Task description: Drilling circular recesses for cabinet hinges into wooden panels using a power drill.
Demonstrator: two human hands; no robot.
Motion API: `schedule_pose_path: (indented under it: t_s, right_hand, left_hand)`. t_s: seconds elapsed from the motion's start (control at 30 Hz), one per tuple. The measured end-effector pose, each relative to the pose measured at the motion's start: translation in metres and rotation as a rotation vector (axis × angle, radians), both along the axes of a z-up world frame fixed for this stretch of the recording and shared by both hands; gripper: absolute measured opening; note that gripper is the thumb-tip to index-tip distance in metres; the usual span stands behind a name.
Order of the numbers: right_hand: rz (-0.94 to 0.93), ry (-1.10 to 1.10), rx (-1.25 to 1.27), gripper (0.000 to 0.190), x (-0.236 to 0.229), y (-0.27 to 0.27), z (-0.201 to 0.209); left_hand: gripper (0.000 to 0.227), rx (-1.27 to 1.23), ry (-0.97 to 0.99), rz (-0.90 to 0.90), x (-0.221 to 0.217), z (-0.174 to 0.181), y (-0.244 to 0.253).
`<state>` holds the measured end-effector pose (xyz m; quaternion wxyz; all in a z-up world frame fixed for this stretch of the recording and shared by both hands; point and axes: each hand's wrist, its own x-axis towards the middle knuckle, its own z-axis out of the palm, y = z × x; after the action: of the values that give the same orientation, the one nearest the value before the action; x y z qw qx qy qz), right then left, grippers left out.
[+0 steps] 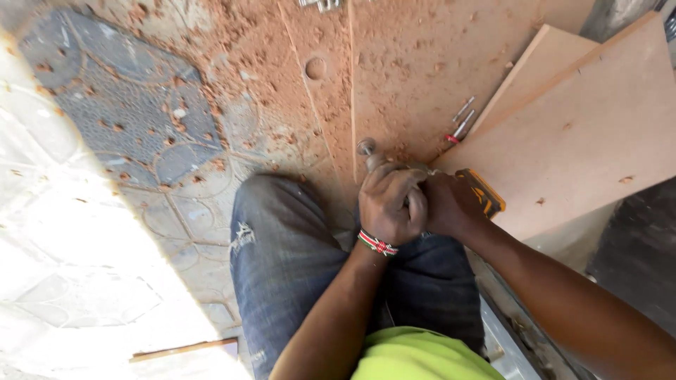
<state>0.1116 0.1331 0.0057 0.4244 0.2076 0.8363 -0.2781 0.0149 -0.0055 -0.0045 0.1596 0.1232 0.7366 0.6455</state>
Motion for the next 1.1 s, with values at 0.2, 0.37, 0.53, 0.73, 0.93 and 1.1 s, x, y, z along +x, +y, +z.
schedule_pose_path:
  t_s: [0.2,0.37,0.53,0.73,0.93,1.1]
  right_hand:
    - [-0.034,-0.043,-0.078,0.042,-0.008,0.003,0.005]
    - [-0.105,-0.029,-0.106,0.042,-0.009,0.002,0.001]
    - [-0.123,0.041,-0.101,0.041,-0.019,-0.004,0.007]
    - [-0.13,-0.007,-0.06,0.035,0.007,-0.009,0.001]
    - [-0.319,-0.096,-0.007,0.031,0.001,-0.032,0.011]
    - [-0.449,-0.134,0.018,0.032,-0.004,-0.046,0.021]
  left_hand:
    - [0.023,-0.011,0.038,0.025,-0.001,-0.001,0.006]
    - [0.022,-0.008,0.06,0.0,-0.009,-0.002,0.006]
    - [0.02,0.019,0.063,0.0,-0.011,-0.004,0.004]
    - [0.018,0.036,0.08,-0.09,-0.014,-0.008,0.003]
    - [0.014,0.049,0.114,-0.226,-0.015,-0.016,-0.002]
    - [0.014,0.065,0.099,-0.313,-0.012,-0.023,-0.004]
